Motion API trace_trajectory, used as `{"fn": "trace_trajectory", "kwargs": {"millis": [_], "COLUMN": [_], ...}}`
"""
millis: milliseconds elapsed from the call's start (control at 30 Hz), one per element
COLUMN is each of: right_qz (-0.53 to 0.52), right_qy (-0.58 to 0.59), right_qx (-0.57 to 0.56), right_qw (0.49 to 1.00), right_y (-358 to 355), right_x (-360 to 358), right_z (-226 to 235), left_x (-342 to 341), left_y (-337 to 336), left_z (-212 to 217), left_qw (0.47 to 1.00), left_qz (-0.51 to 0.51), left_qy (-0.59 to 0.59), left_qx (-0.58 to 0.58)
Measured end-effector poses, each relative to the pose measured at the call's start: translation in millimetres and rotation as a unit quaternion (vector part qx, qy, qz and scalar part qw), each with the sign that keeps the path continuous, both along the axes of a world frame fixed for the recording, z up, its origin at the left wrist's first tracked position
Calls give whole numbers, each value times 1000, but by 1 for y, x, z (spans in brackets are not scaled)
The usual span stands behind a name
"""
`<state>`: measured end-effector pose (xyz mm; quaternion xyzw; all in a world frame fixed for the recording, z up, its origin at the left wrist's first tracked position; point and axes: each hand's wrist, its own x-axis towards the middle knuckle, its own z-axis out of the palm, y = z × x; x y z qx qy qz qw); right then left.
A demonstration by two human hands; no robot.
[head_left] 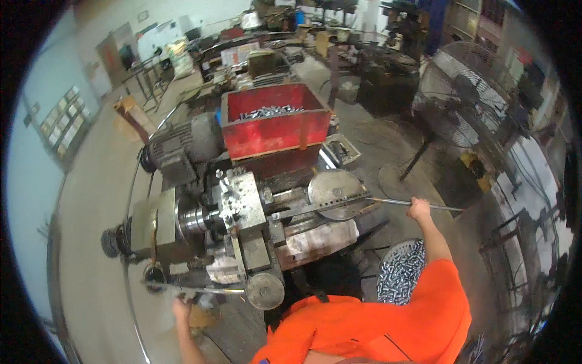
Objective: The person operates a metal turning machine, repeatedly inserting small metal pieces into the chuck, actuating the machine with a lever, and removing the processed pieces into a red bin. The cycle is repeated continuously throughout the clip.
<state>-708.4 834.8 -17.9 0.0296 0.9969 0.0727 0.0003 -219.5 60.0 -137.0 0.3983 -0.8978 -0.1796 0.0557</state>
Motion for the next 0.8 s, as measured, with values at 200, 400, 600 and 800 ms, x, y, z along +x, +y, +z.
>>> {"fn": "trace_trajectory", "kwargs": {"millis": [200, 400, 600, 800], "right_qz": [-9, 4, -44, -40], "right_qy": [-15, -50, -127, -105], "right_qx": [-16, -187, -509, -534], "right_qw": [1000, 981, 850, 838], "right_y": [6, -33, -80, -101], "right_x": [47, 167, 222, 230], "right_z": [-13, -16, -29, -6], "left_x": [-27, -84, -85, -83], "left_y": [11, 50, 45, 29], "left_z": [76, 90, 86, 56], "left_qw": [846, 780, 780, 786], "left_qz": [217, 286, 281, 257], "left_qy": [419, 493, 487, 511], "left_qx": [249, 259, 274, 235]}}
